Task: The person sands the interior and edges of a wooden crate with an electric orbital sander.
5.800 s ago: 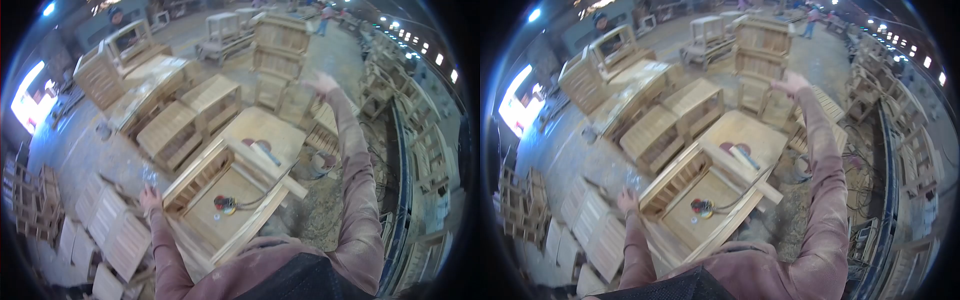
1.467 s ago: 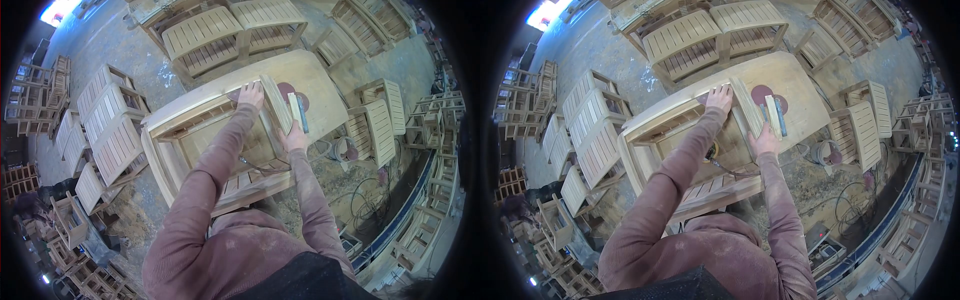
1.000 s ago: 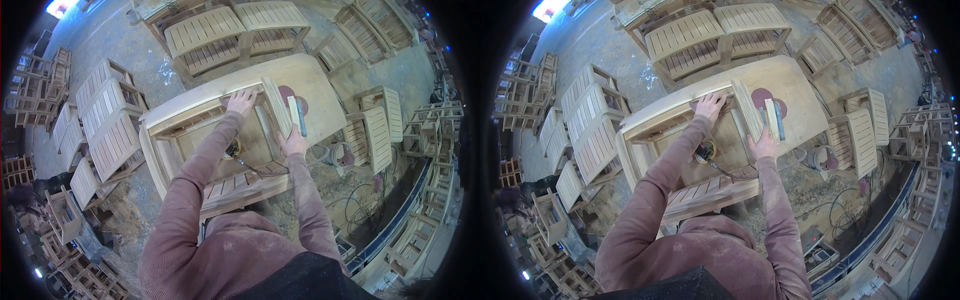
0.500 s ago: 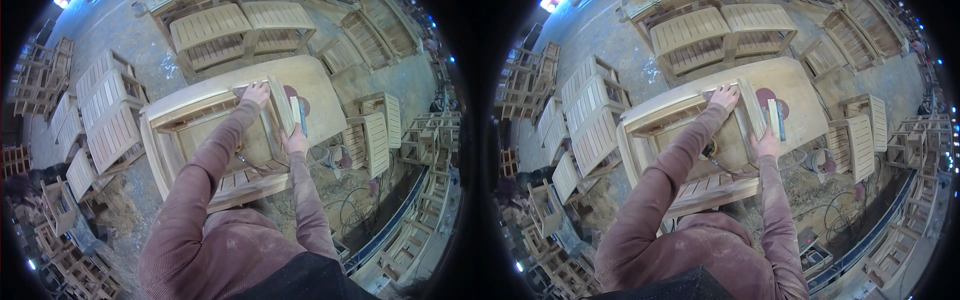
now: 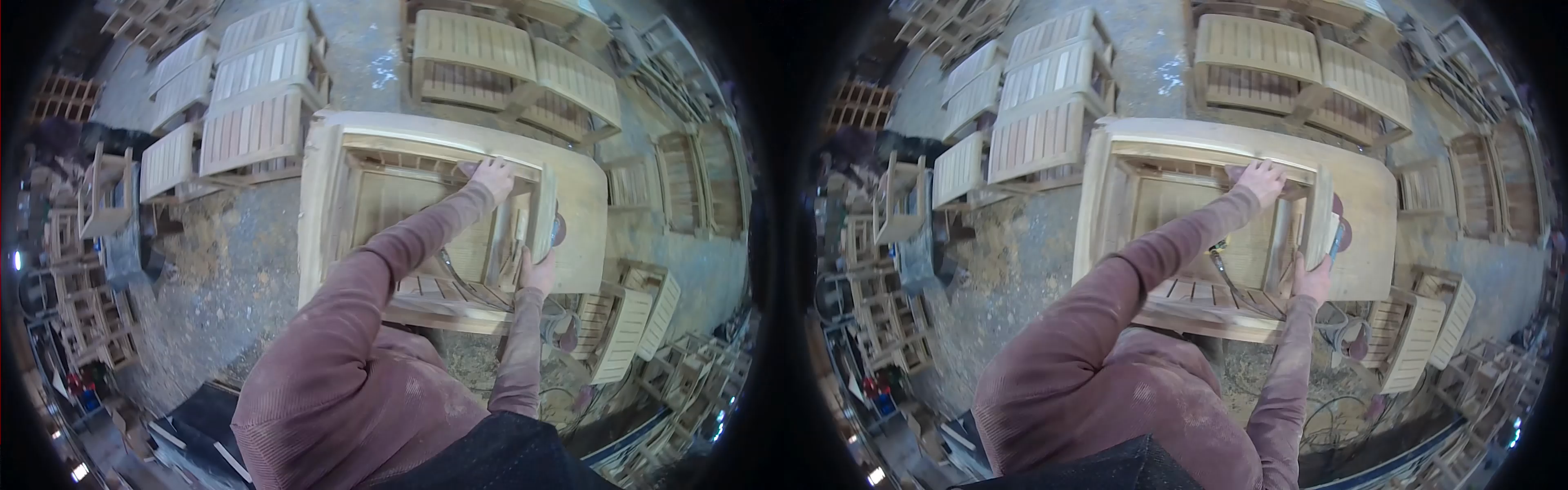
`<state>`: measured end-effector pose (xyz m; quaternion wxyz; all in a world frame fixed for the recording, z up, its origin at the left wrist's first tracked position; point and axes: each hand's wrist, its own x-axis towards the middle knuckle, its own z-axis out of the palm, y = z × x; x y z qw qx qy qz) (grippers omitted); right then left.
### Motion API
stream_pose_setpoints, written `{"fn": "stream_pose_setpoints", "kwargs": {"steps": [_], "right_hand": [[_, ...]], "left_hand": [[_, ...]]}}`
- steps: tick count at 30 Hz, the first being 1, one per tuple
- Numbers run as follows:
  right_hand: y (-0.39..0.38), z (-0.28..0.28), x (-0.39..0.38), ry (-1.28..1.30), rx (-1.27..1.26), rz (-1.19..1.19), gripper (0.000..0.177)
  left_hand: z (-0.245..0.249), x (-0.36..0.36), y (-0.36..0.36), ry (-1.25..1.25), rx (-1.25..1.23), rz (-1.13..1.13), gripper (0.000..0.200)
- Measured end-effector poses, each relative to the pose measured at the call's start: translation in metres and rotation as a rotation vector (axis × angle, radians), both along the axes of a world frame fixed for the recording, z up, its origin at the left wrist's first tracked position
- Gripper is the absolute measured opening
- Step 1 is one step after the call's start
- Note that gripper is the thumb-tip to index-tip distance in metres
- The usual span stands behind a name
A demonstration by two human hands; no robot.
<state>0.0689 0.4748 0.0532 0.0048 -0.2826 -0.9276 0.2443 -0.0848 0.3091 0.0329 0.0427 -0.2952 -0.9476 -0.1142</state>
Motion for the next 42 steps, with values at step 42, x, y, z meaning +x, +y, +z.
{"fn": "stream_pose_setpoints", "kwargs": {"steps": [42], "right_hand": [[-0.077, 0.033, 0.103, 0.191, -0.751, 0.111, 0.037]], "left_hand": [[-0.020, 0.016, 0.028, 0.066, -0.189, 0.220, 0.048]]}}
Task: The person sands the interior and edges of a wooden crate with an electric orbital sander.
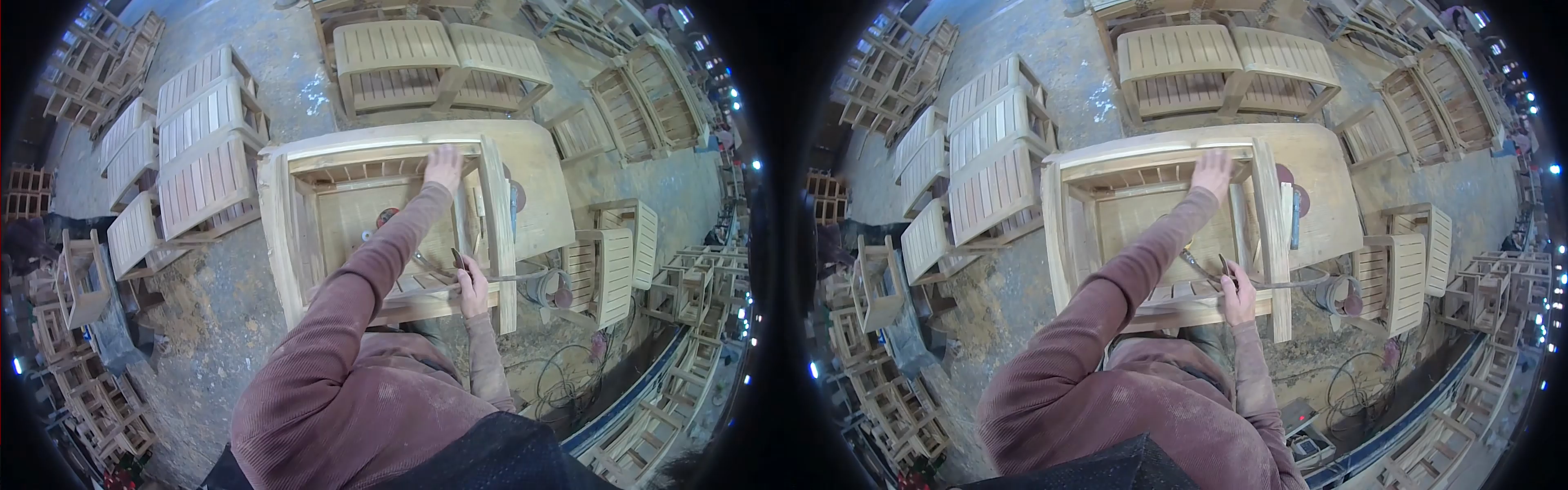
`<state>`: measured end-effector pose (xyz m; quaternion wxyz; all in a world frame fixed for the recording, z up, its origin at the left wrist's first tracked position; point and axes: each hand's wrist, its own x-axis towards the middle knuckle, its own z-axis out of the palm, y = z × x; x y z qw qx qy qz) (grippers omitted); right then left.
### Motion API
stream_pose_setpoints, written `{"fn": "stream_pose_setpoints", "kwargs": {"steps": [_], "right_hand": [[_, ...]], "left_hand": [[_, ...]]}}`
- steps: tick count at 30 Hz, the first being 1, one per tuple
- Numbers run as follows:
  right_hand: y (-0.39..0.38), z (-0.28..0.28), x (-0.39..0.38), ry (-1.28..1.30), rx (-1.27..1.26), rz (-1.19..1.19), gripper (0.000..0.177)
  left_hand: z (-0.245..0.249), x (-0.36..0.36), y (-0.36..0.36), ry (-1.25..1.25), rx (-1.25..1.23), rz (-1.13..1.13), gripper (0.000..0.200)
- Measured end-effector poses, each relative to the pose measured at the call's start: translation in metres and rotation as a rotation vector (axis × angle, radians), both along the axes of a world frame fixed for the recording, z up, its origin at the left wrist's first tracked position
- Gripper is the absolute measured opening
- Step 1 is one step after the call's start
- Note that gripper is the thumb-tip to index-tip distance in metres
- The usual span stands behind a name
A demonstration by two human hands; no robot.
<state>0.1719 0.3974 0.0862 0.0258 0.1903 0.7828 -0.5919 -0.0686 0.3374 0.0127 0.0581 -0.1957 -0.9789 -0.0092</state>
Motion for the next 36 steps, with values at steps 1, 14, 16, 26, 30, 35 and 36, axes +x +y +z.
{"fn": "stream_pose_setpoints", "kwargs": {"steps": [1, 14, 16, 26, 30, 35, 36], "right_hand": [[-0.003, 0.001, 0.002, -0.052, -0.021, 0.006, 0.037], [0.008, -0.019, 0.021, 0.085, -0.053, 0.010, 0.040], [0.003, -0.020, 0.020, 0.150, 0.010, 0.016, 0.037], [-0.049, 0.010, 0.012, 0.216, -0.077, 0.177, 0.036], [0.000, 0.050, -0.007, 0.210, -0.299, 0.146, 0.037], [0.162, 0.017, -0.039, -0.039, -0.225, -0.398, 0.038], [0.194, -0.003, -0.048, -0.147, -0.234, -0.458, 0.042]], "left_hand": [[0.000, 0.001, -0.005, 0.042, 0.063, -0.195, 0.051], [0.028, 0.031, -0.241, -0.193, -0.228, 0.420, 0.066], [0.027, 0.037, -0.275, -0.219, -0.135, 0.386, 0.069], [0.061, 0.215, -0.179, -1.219, 1.672, 0.114, 0.052], [0.017, 0.204, -0.134, -1.226, 1.626, 0.422, 0.045], [-0.039, 0.157, -0.092, -1.106, 0.771, 0.711, 0.032], [-0.056, 0.151, -0.081, -1.075, 0.871, 0.798, 0.028]]}}
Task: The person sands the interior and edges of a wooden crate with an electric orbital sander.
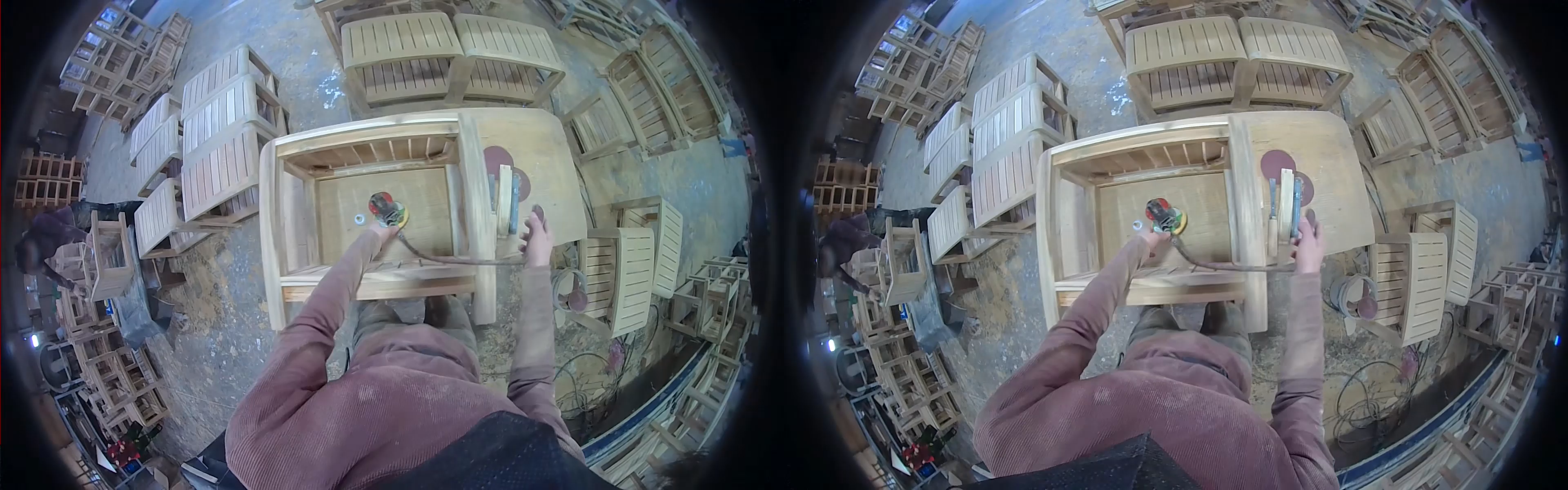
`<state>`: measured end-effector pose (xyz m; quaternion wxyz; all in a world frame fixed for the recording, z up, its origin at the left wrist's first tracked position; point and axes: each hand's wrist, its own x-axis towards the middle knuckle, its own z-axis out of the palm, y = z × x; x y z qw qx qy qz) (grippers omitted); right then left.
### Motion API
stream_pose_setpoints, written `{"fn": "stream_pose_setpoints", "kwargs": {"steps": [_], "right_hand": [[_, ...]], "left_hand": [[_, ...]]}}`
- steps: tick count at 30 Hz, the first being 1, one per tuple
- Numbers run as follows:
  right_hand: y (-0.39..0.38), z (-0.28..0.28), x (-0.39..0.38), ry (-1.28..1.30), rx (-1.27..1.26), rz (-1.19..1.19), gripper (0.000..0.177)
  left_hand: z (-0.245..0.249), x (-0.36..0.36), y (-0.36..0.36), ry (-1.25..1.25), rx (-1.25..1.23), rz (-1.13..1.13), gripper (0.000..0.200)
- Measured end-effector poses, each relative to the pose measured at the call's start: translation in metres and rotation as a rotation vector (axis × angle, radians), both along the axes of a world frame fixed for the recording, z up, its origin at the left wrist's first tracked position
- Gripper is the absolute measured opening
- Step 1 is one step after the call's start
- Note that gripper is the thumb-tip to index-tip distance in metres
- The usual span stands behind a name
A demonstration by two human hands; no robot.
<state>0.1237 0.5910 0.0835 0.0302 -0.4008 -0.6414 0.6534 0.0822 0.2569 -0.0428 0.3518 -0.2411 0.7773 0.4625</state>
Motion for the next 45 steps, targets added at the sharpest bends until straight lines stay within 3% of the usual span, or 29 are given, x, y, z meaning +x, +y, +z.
{"fn": "stream_pose_setpoints", "kwargs": {"steps": [4, 6, 8, 10, 12, 13, 15, 17, 18, 20, 22, 24, 25, 27, 29, 31, 33, 35, 38, 39, 41, 45], "right_hand": [[0.072, -0.078, -0.036, -0.207, -0.070, -0.022, 0.056], [0.089, -0.114, -0.051, -0.470, 0.107, 0.192, 0.065], [0.100, -0.178, -0.059, -0.337, 0.162, 0.109, 0.068], [0.098, -0.198, -0.063, -0.201, 0.216, 0.016, 0.070], [0.081, -0.188, -0.062, -0.130, 0.588, -0.004, 0.064], [0.064, -0.164, -0.057, -0.135, 0.586, -0.003, 0.064], [0.011, -0.077, -0.043, 0.222, 0.382, 0.002, 0.054], [-0.031, -0.028, -0.027, 0.235, 0.414, 0.241, 0.049], [-0.050, -0.018, -0.024, 0.210, 0.337, 0.396, 0.048], [-0.092, 0.000, -0.023, 0.149, 0.204, 0.619, 0.052], [-0.129, -0.003, -0.031, 0.122, 0.154, 0.683, 0.057], [-0.159, -0.038, -0.041, 0.153, 0.038, 0.496, 0.068], [-0.168, -0.033, -0.045, 0.154, 0.037, 0.490, 0.068], [-0.181, -0.017, -0.050, 0.130, -0.209, 0.259, 0.075], [-0.177, -0.007, -0.047, 0.165, -0.162, 0.216, 0.072], [-0.163, 0.009, -0.042, 0.132, 0.212, 0.338, 0.068], [-0.156, 0.045, -0.027, 0.202, 0.247, 0.367, 0.064], [-0.141, 0.056, -0.003, 0.218, 0.503, 0.397, 0.062], [-0.124, 0.084, 0.035, 0.159, 0.602, 0.390, 0.059], [-0.117, 0.086, 0.046, 0.111, 0.658, 0.398, 0.058], [-0.104, 0.074, 0.067, -0.005, 0.930, 0.461, 0.059], [-0.117, 0.067, 0.071, -0.237, 1.020, 0.547, 0.061]], "left_hand": [[-0.031, -0.023, 0.031, -0.031, 0.033, 0.071, 0.027], [-0.046, -0.027, 0.038, -0.063, 0.056, 0.114, 0.026], [-0.059, -0.028, 0.038, -0.093, 0.076, 0.155, 0.025], [-0.067, -0.029, 0.034, -0.117, 0.097, 0.189, 0.025], [-0.073, -0.027, 0.029, -0.144, 0.120, 0.217, 0.025], [-0.074, -0.024, 0.026, -0.157, 0.133, 0.232, 0.024], [-0.075, -0.021, 0.018, -0.179, 0.164, 0.265, 0.024], [-0.070, -0.025, 0.011, -0.191, 0.197, 0.290, 0.024], [0.000, -0.014, 0.029, -0.041, 0.220, 0.346, 0.020], [0.031, 0.014, 0.036, 0.111, 0.290, 0.341, 0.025], [0.034, 0.049, 0.046, 0.814, 0.015, 0.147, 0.026], [0.125, 0.064, 0.053, 0.540, -0.116, -0.039, 0.043], [0.142, 0.071, 0.056, 0.520, -0.109, -0.073, 0.045], [0.167, 0.078, 0.061, 0.498, -0.101, -0.113, 0.047], [0.185, 0.083, 0.060, 0.482, -0.112, -0.307, 0.050], [0.181, 0.088, 0.058, 0.572, -0.002, -0.330, 0.046], [0.172, 0.081, 0.040, 0.670, 0.100, -0.351, 0.043], [0.146, 0.065, 0.008, 0.596, 0.061, -0.789, 0.039], [0.061, 0.000, -0.067, 0.170, -0.262, -0.994, 0.038], [-0.024, -0.016, -0.102, 0.140, -0.334, -1.040, 0.041], [-0.107, -0.056, -0.153, -0.077, -0.340, -1.000, 0.053], [-0.120, -0.045, -0.144, 0.072, -0.369, -0.899, 0.065]]}}
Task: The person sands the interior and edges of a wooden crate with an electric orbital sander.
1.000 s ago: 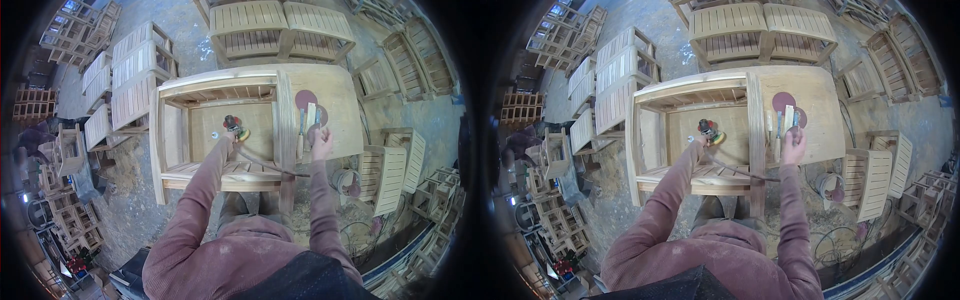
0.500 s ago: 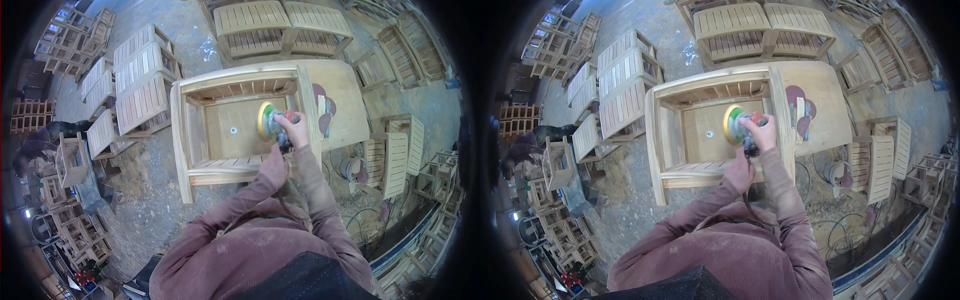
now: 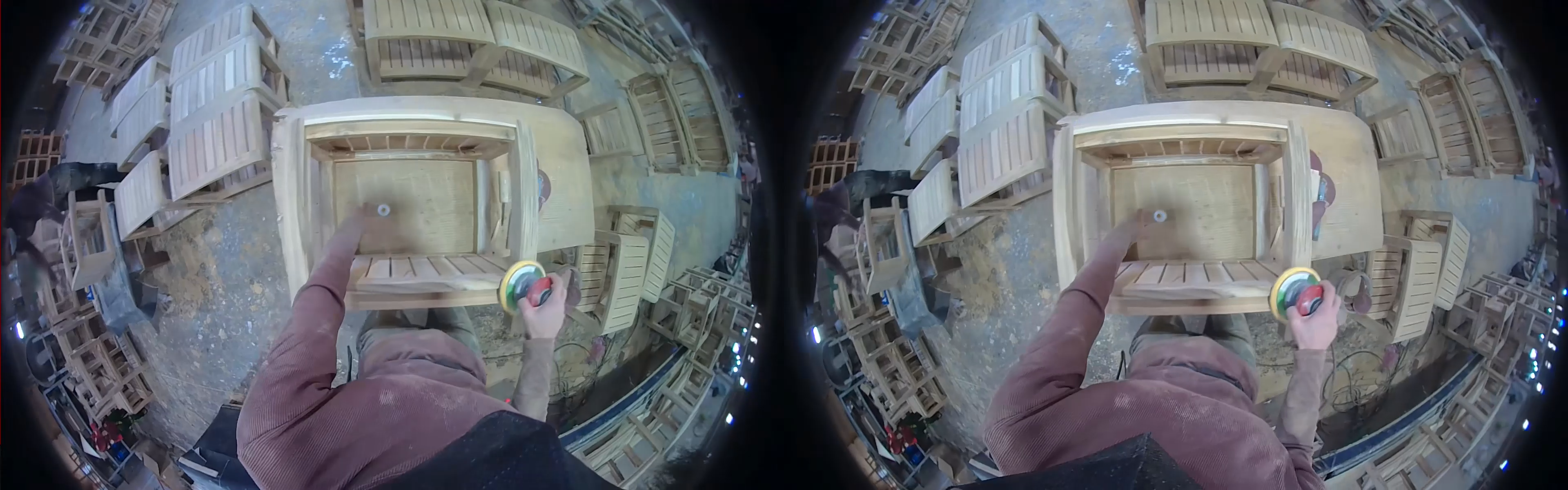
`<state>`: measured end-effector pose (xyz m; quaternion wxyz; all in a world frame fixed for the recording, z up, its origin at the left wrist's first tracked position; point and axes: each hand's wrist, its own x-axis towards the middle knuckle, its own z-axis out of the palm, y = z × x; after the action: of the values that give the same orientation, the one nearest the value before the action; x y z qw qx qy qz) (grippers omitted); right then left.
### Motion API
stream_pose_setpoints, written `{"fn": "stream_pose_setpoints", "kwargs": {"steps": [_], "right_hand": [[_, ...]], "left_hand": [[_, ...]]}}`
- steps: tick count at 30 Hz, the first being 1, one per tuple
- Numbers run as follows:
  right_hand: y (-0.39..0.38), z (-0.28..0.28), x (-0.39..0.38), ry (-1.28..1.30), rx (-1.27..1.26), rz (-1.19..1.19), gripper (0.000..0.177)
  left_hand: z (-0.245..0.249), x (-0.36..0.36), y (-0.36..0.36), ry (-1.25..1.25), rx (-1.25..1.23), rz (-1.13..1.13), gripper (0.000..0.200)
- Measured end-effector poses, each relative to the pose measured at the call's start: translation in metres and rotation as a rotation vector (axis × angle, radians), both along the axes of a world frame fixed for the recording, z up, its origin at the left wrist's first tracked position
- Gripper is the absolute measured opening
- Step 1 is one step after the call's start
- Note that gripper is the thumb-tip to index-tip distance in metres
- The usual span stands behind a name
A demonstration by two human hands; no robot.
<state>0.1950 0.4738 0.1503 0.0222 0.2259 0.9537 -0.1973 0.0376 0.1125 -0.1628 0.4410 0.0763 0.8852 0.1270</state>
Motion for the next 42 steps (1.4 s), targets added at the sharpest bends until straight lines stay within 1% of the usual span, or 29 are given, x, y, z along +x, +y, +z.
{"fn": "stream_pose_setpoints", "kwargs": {"steps": [2, 3, 5, 6, 8, 9, 11, 12, 14, 15, 16, 18, 20, 21, 23, 24, 26, 27, 28, 29, 30, 32, 34, 36, 37, 38, 39, 41, 42], "right_hand": [[-0.009, -0.012, -0.011, 0.088, 0.069, 0.005, 0.061], [-0.008, -0.013, -0.025, 0.103, 0.086, 0.029, 0.060], [0.001, -0.018, -0.069, 0.108, 0.184, 0.101, 0.058], [0.005, -0.021, -0.094, 0.083, 0.189, 0.094, 0.057], [0.013, -0.025, -0.153, 0.066, 0.210, 0.112, 0.055], [0.015, -0.028, -0.181, 0.066, 0.225, 0.134, 0.054], [0.013, -0.031, -0.238, -0.007, 0.248, 0.089, 0.053], [0.012, -0.032, -0.265, -0.006, 0.269, 0.072, 0.052], [0.010, -0.039, -0.309, 0.038, 0.299, 0.058, 0.051], [0.007, -0.042, -0.324, 0.083, 0.306, 0.067, 0.050], [-0.001, -0.045, -0.331, 0.075, 0.289, 0.097, 0.050], [-0.027, -0.045, -0.344, 0.062, 0.305, 0.134, 0.048], [-0.080, -0.038, -0.343, 0.037, 0.289, 0.150, 0.046], [-0.103, -0.039, -0.344, 0.047, 0.252, 0.203, 0.045], [-0.156, -0.033, -0.343, 0.052, 0.218, 0.302, 0.043], [-0.188, -0.028, -0.340, 0.047, 0.220, 0.350, 0.043], [-0.245, -0.028, -0.339, 0.060, 0.220, 0.495, 0.043], [-0.272, -0.028, -0.340, 0.064, 0.192, 0.552, 0.043], [-0.297, -0.029, -0.343, 0.063, 0.168, 0.608, 0.042], [-0.322, -0.033, -0.348, 0.102, 0.153, 0.646, 0.041], [-0.345, -0.039, -0.352, 0.135, 0.131, 0.685, 0.040], [-0.382, -0.038, -0.350, 0.174, 0.134, 0.780, 0.042], [-0.411, -0.040, -0.324, 0.194, 0.129, 0.884, 0.043], [-0.426, -0.043, -0.292, 0.185, 0.135, 0.949, 0.043], [-0.428, -0.040, -0.265, 0.222, 0.129, 0.986, 0.038], [-0.429, -0.039, -0.239, 0.212, 0.126, 1.002, 0.038], [-0.429, -0.040, -0.214, 0.211, 0.074, 1.049, 0.033], [-0.427, -0.038, -0.163, 0.222, -0.019, 1.124, 0.025], [-0.424, -0.037, -0.135, 0.226, -0.061, 1.148, 0.021]], "left_hand": [[-0.009, 0.008, 0.008, 0.101, 0.019, 0.045, 0.076], [-0.016, 0.009, 0.010, 0.096, 0.032, 0.031, 0.076], [-0.050, 0.016, 0.012, 0.086, 0.232, 0.327, 0.084], [-0.064, 0.021, 0.009, 0.079, 0.240, 0.318, 0.084], [-0.088, 0.021, 0.010, 0.225, 0.394, 0.364, 0.081], [-0.085, 0.018, 0.014, 0.221, 0.398, 0.365, 0.081], [-0.071, 0.014, 0.018, 0.173, 0.334, 0.395, 0.070], [-0.078, 0.014, 0.020, 0.164, 0.330, 0.395, 0.070], [-0.095, 0.013, 0.023, 0.203, 0.290, 0.428, 0.060], [-0.091, 0.012, 0.025, 0.227, 0.339, 0.445, 0.058], [-0.083, 0.012, 0.028, 0.253, 0.383, 0.469, 0.056], [-0.070, 0.006, 0.033, 0.213, 0.322, 0.398, 0.056], [-0.050, -0.008, 0.025, 0.089, 0.494, 0.274, 0.056], [-0.014, -0.017, 0.021, 0.094, 0.476, 0.299, 0.056], [0.089, -0.043, 0.012, 0.031, 0.345, 0.204, 0.057], [0.120, -0.042, 0.000, 0.040, 0.336, 0.225, 0.057], [0.171, -0.025, -0.025, 0.109, 0.406, 0.454, 0.055], [0.197, -0.012, -0.038, 0.120, 0.401, 0.476, 0.055], [0.221, 0.005, -0.052, 0.154, 0.503, 0.606, 0.049], [0.234, 0.024, -0.065, 0.187, 0.602, 0.734, 0.044], [0.238, 0.044, -0.078, 0.188, 0.590, 0.757, 0.044], [0.246, 0.091, -0.105, 0.361, 0.997, 1.059, 0.035], [0.257, 0.134, -0.142, 0.459, 0.865, 1.168, 0.033], [0.252, 0.178, -0.174, 0.719, 0.769, 1.281, 0.031], [0.249, 0.196, -0.188, 0.813, 0.820, 1.349, 0.032], [0.250, 0.213, -0.198, 0.910, 0.869, 1.408, 0.032], [0.253, 0.229, -0.204, 0.911, 0.862, 1.422, 0.032], [0.262, 0.244, -0.210, 0.950, 0.812, 1.590, 0.031], [0.265, 0.246, -0.208, 0.955, 0.817, 1.589, 0.031]]}}
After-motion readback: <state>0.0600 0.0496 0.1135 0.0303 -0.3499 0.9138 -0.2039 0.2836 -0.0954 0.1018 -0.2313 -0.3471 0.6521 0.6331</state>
